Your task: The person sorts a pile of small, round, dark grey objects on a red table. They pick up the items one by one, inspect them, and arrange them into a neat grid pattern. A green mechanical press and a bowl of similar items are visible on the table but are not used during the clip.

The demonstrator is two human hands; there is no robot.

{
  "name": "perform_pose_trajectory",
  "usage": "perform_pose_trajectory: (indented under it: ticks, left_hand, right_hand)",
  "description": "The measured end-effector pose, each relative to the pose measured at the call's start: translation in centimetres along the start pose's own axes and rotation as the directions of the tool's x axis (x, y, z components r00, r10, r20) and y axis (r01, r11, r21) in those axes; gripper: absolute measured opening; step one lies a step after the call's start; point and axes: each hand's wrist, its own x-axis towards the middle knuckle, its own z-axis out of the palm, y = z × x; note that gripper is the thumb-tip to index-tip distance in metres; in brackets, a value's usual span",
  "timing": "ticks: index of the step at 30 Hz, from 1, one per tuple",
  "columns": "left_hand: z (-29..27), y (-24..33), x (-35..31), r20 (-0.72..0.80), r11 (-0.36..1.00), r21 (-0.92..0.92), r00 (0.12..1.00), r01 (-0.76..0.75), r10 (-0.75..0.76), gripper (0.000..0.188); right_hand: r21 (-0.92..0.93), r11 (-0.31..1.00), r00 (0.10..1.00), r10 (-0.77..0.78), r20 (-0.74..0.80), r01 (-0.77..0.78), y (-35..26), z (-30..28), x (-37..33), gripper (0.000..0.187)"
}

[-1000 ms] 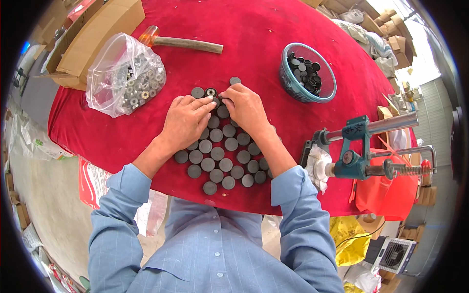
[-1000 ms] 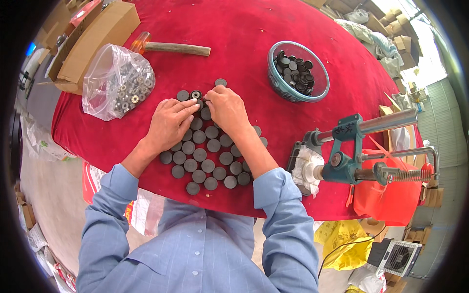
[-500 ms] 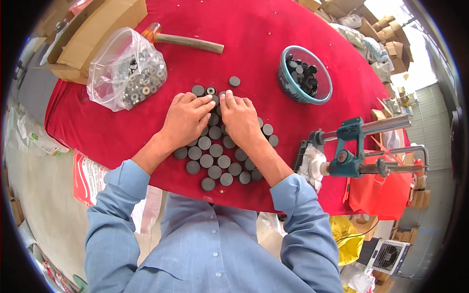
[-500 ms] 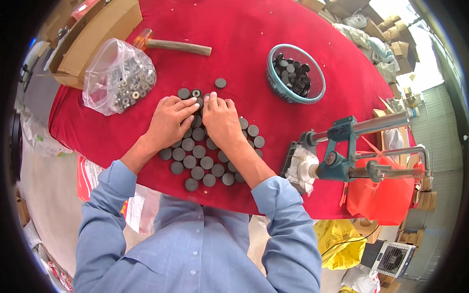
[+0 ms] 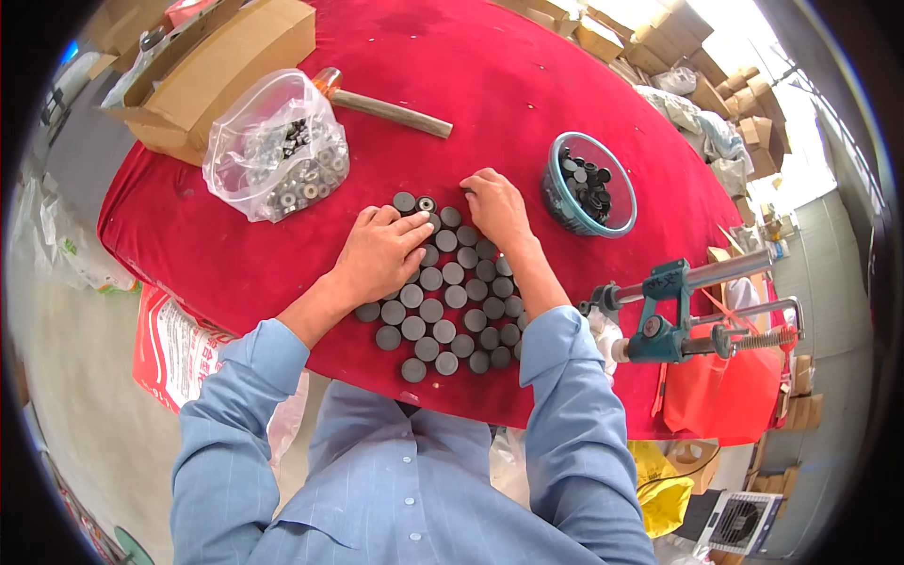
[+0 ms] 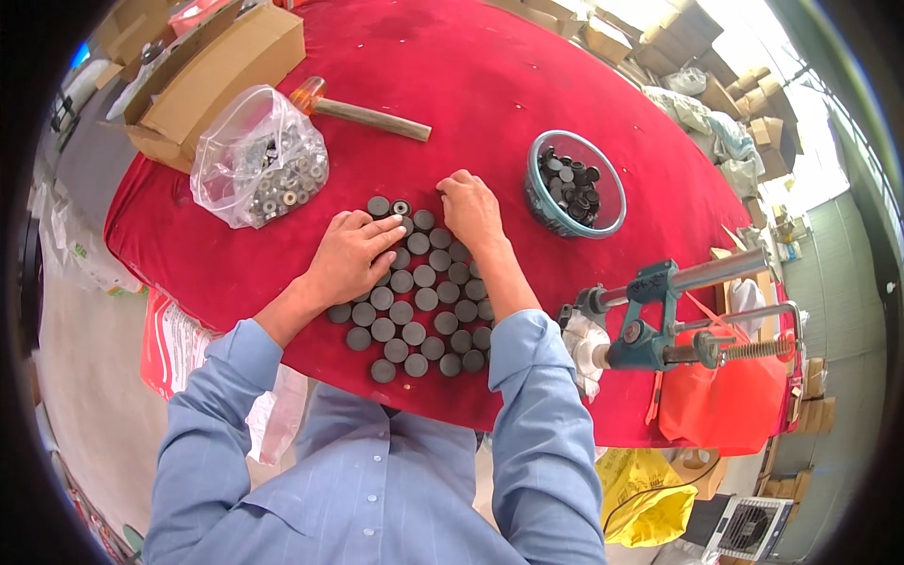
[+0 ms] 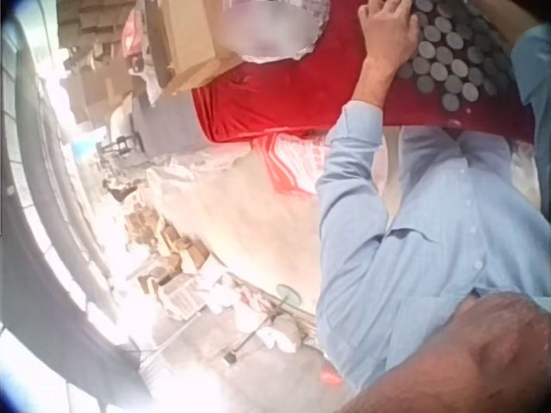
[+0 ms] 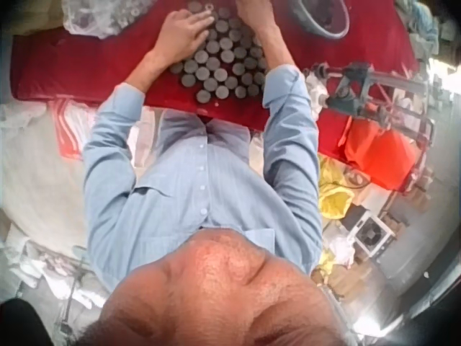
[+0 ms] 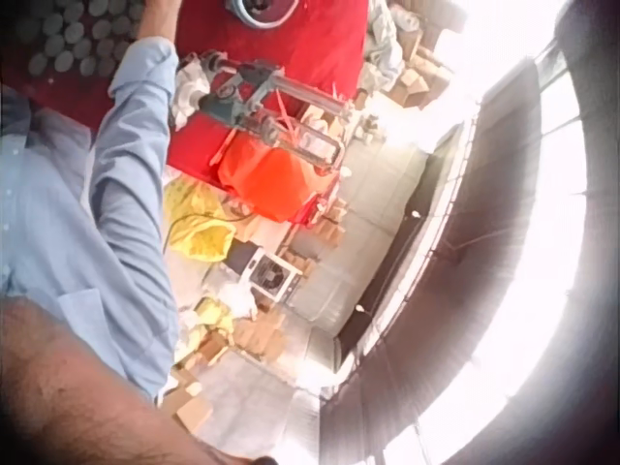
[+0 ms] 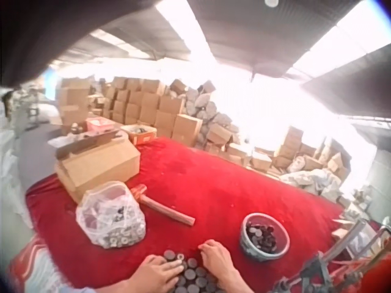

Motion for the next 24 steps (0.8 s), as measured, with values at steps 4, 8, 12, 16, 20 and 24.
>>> perform_pose_trajectory:
  ticks: [4,8,12,16,20,24]
  left_hand:
    - [0.3,-0.3,-0.6,-0.021,0.999,-0.034,1.0,0.022,-0.023,0.038]
    - [0.0,0.0,-0.4,-0.017,0.999,-0.045,1.0,0.008,-0.009,0.037]
    - [0.2,0.0,-0.4,-0.073,0.999,-0.037,0.997,-0.011,0.008,0.031]
    - [0.1,-0.2,-0.6,-0.08,1.0,-0.027,0.997,-0.01,0.008,0.031]
    - [-0.1,0.0,-0.5,-0.006,0.996,-0.081,1.0,0.025,-0.025,0.037]
    - [-0.1,0.0,-0.5,-0.027,0.997,-0.078,1.0,0.01,-0.012,0.038]
  right_hand:
    - [0.17,0.982,0.996,0.084,0.001,-0.083,-4.3,-0.7,0.6,0.022]
    - [0.112,0.994,0.999,-0.011,-0.05,0.017,-5.7,0.5,0.8,0.018]
    - [0.104,0.991,0.984,-0.071,-0.161,0.089,-5.5,2.1,0.9,0.019]
    - [0.067,0.998,0.985,0.012,-0.171,0.0,-7.0,1.2,0.9,0.017]
    - [-0.062,0.993,0.983,-0.111,-0.147,0.103,-6.3,1.8,0.3,0.016]
    - [0.02,0.992,0.977,-0.123,-0.172,0.128,-6.1,2.3,-0.1,0.014]
